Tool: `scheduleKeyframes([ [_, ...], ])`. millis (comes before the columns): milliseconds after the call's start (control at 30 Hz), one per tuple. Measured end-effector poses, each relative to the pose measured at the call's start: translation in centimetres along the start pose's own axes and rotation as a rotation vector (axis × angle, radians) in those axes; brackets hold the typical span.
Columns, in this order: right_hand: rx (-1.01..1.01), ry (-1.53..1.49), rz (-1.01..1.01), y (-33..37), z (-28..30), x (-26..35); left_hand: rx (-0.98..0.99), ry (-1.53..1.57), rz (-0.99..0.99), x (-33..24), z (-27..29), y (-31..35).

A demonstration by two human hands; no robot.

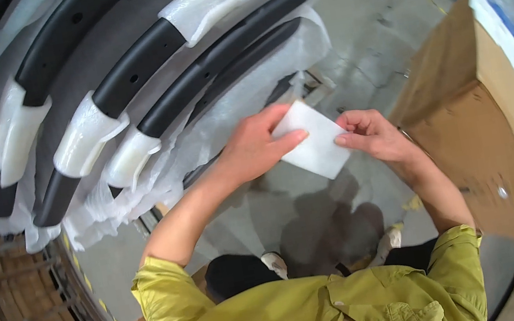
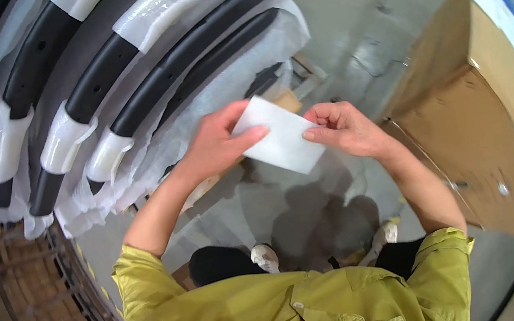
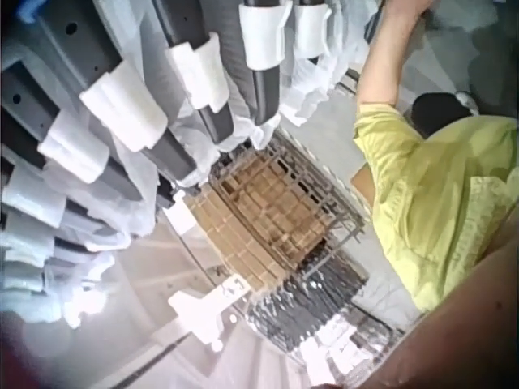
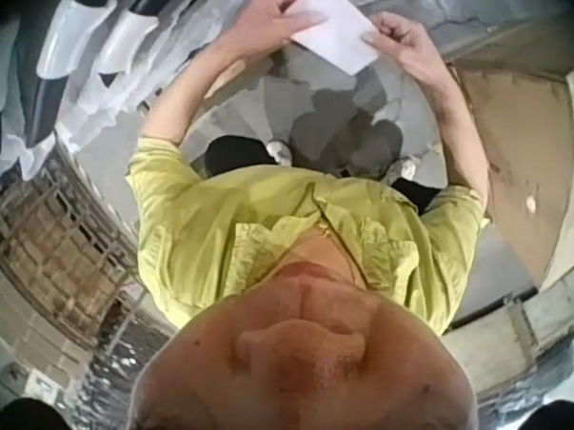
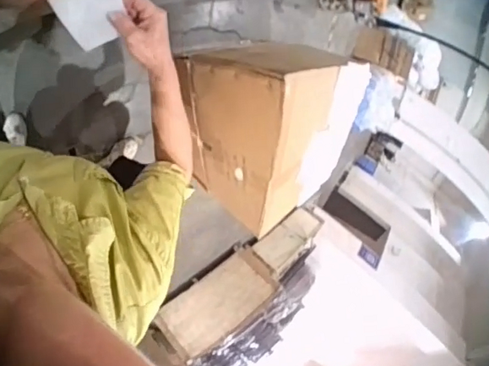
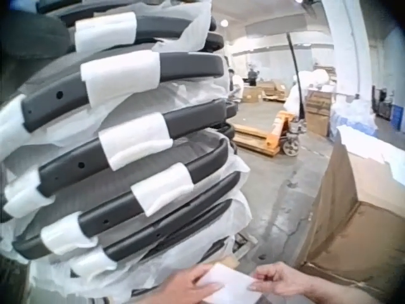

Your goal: Apply protective foam padding to chair backrests and secure them with pieces of tape.

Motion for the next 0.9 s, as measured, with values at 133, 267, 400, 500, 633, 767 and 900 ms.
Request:
scheduleKeyframes([
  [133, -0.053, -0.194, 0.147, -6.0, -0.5, -2.5, -0.543, -0.835, -0.525, -5.5, 6.5, 4.3],
  [267, -0.035, -0.423, 0.253, -11.2, -0.7, -1.0, -0.587, -1.111, -0.168, -7.4, 9.0, 2.5],
  [400, -0.021, -0.53, 0.338, -14.9, -2.1, 1.4, -0.448, -0.946, 0.43, -2.2, 13.5, -1.1],
  [500, -0.031, -0.584, 0.477, -16.1, -2.3, 3.3, -0.416, -0.487, 0.437, -1.6, 12.7, -2.6],
  [633, -0.034, -0.551, 0.473, -16.6, -2.7, 4.0, -0.426, -0.248, 0.302, 0.1, 13.8, -2.4],
  [767, 0.17, -0.75, 0.341, -16.4, -5.0, 1.2, -0.457, -0.439, 0.197, -0.9, 13.5, -2.4],
  [900, 0.21, -0.771, 0.26, -15.6, -6.1, 0.6, -0.726, -1.004, 0.116, -4.4, 11.5, -0.1],
])
Point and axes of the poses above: each hand's wrist, its own y-axis away from the middle knuckle, its own z-axis out of the back of the hand, x = y × z, the point moved 9 cm from there along -y, towards the middle knuckle, and after that the axes turned 3 degrees about x, right-handed, at the moved point
